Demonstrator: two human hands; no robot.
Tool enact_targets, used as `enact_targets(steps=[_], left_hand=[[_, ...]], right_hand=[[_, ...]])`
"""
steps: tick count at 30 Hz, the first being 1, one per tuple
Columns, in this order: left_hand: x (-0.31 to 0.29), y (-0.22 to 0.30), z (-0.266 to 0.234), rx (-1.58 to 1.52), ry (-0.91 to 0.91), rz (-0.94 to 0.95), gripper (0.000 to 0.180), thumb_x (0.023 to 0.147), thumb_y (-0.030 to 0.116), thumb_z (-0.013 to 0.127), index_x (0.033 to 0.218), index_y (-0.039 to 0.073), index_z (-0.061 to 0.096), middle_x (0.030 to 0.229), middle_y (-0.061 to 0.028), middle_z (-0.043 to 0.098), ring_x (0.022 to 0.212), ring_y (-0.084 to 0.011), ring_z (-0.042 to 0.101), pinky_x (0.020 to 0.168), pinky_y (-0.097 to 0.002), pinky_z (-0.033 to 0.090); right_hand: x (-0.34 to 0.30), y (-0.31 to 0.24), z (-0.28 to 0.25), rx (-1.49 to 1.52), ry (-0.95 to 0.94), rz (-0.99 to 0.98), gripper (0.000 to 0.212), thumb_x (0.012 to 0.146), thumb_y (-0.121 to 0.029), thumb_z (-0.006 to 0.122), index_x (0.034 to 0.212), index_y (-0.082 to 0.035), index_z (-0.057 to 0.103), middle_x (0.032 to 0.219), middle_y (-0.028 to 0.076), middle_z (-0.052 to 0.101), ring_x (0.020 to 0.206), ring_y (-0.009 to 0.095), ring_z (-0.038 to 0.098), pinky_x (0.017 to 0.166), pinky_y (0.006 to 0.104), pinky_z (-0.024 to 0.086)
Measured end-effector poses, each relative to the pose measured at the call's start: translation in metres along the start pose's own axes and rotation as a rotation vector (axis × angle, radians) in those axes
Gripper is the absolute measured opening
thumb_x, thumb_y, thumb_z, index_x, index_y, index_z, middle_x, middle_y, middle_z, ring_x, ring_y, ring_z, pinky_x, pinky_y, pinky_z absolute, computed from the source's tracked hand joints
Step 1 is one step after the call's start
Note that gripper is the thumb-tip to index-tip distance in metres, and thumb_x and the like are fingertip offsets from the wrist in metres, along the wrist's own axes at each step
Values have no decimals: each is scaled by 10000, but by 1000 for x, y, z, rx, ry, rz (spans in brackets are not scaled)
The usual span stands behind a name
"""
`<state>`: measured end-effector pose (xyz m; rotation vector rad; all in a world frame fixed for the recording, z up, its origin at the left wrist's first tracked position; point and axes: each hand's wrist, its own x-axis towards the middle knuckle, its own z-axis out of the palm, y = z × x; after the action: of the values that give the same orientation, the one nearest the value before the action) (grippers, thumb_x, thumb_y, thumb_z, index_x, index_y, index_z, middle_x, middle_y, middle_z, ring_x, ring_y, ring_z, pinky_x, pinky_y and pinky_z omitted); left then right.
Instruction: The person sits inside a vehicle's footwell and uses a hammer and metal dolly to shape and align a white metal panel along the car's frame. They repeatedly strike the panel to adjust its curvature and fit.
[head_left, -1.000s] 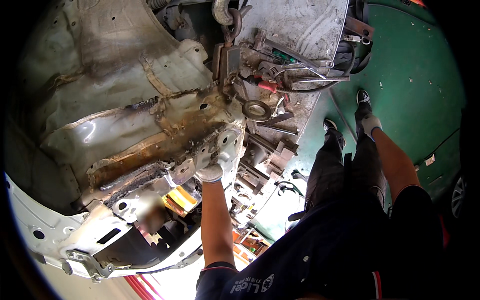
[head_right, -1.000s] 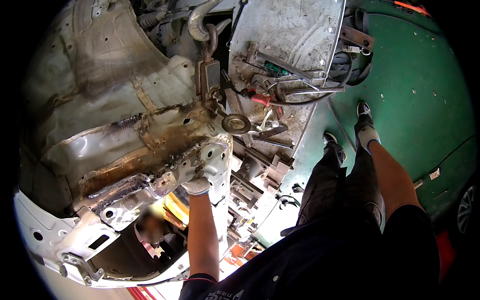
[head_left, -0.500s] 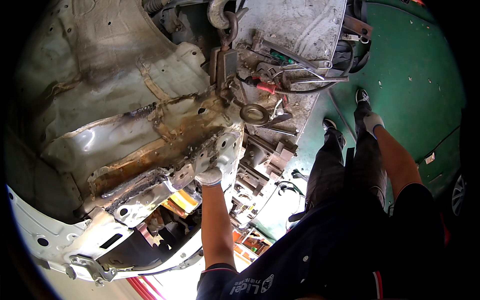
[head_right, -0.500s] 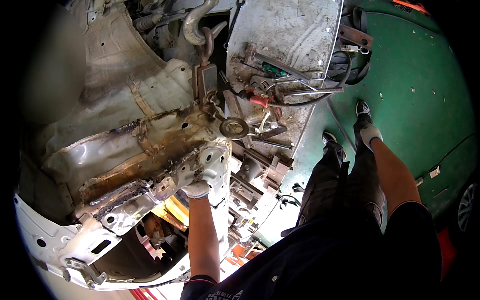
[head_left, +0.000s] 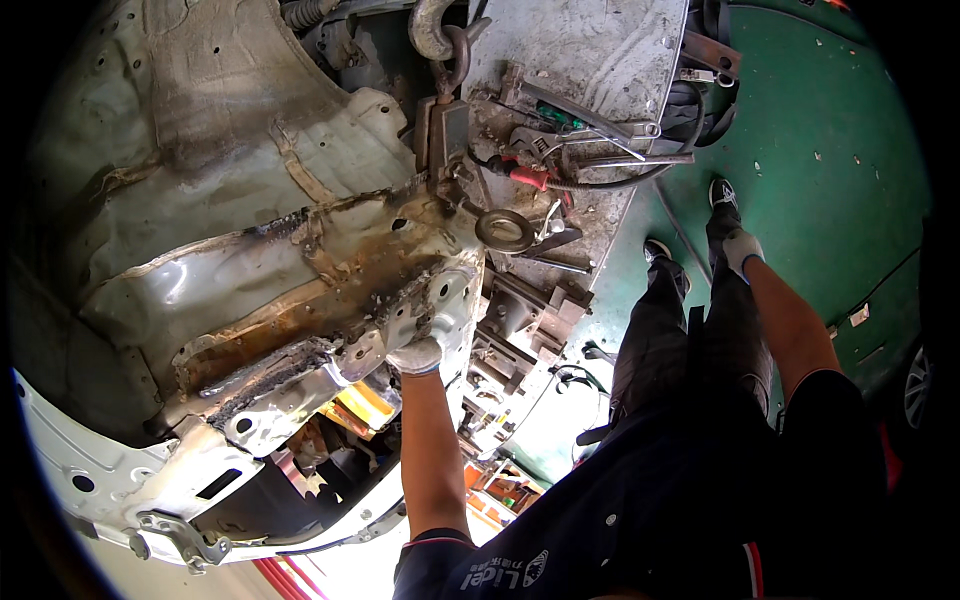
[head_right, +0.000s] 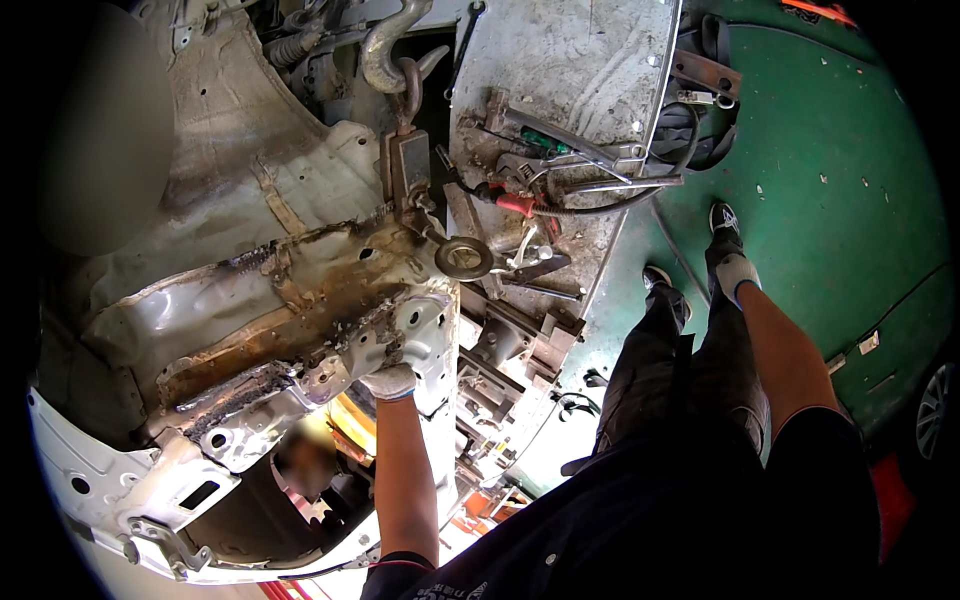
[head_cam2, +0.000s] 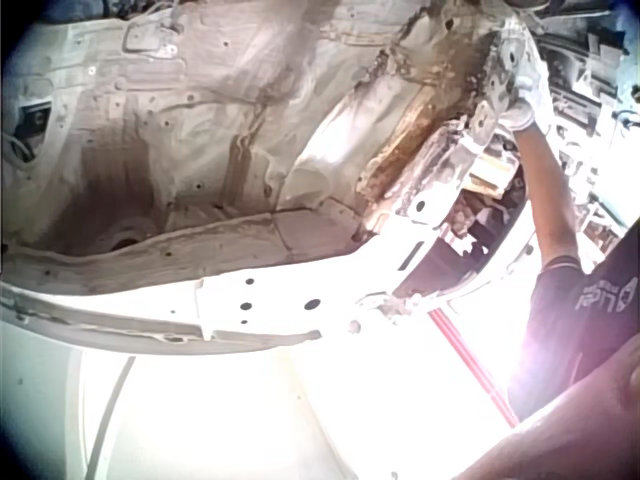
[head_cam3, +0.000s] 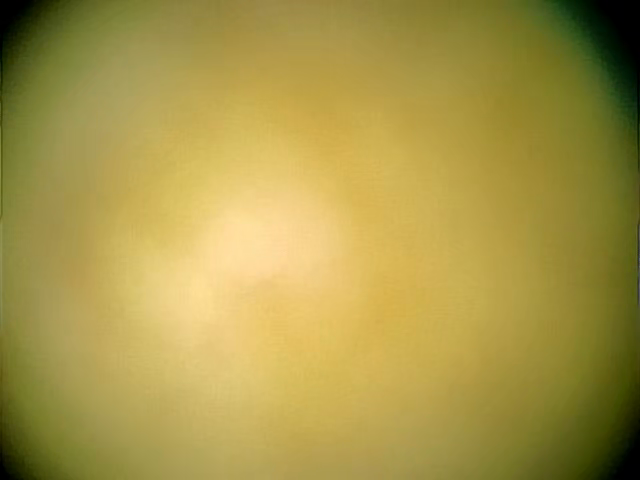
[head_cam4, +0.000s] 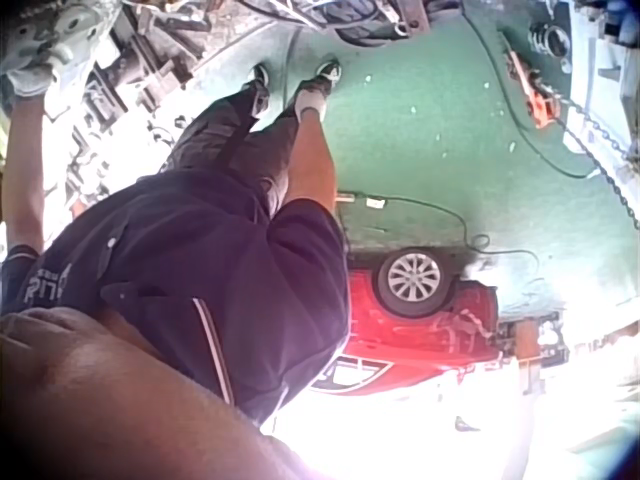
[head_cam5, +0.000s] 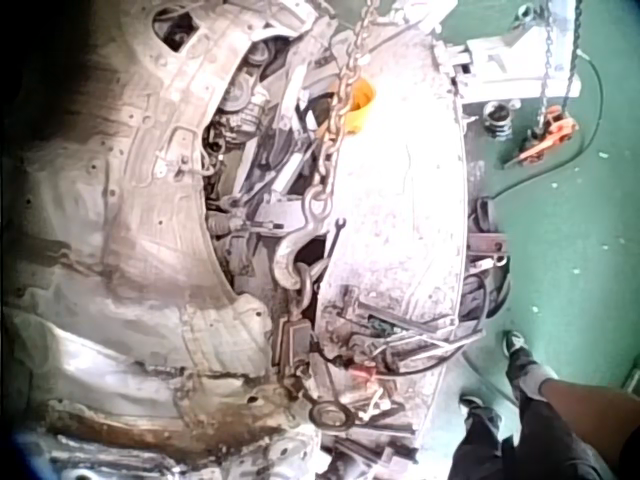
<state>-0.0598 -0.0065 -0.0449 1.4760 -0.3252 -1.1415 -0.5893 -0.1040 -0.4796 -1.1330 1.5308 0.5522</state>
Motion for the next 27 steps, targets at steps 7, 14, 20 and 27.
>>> enact_targets(steps=[7,14,20,27], left_hand=[[2,-3,15,-25,164,-18,765,977,629,525,1503,73,524,1515,-147,573,1399,-354,534,1196,-530,421],[-1,-5,25,6,386,48,777,983,645,511,1530,93,498,1539,-138,551,1401,-378,524,1189,-564,413],[-2,-14,-16,136,398,103,847,966,658,510,1560,58,448,1536,-225,525,1378,-490,515,981,-785,499],[-4,-28,-54,1063,199,345,826,963,652,518,1542,65,471,1507,-214,558,1335,-474,561,866,-804,542]], right_hand=[[6,15,6,-9,-1,13,409,958,-304,538,1247,-75,716,1294,246,691,1223,439,638,1033,498,523],[3,14,6,42,-18,3,402,951,-303,545,1232,-74,718,1275,247,697,1202,447,647,1026,504,526],[9,19,12,-37,48,-15,397,939,-292,549,1233,-87,719,1268,248,701,1200,448,650,1034,502,526],[19,28,20,57,71,-18,374,911,-236,568,1208,-75,729,1046,224,764,976,399,744,845,475,595]])
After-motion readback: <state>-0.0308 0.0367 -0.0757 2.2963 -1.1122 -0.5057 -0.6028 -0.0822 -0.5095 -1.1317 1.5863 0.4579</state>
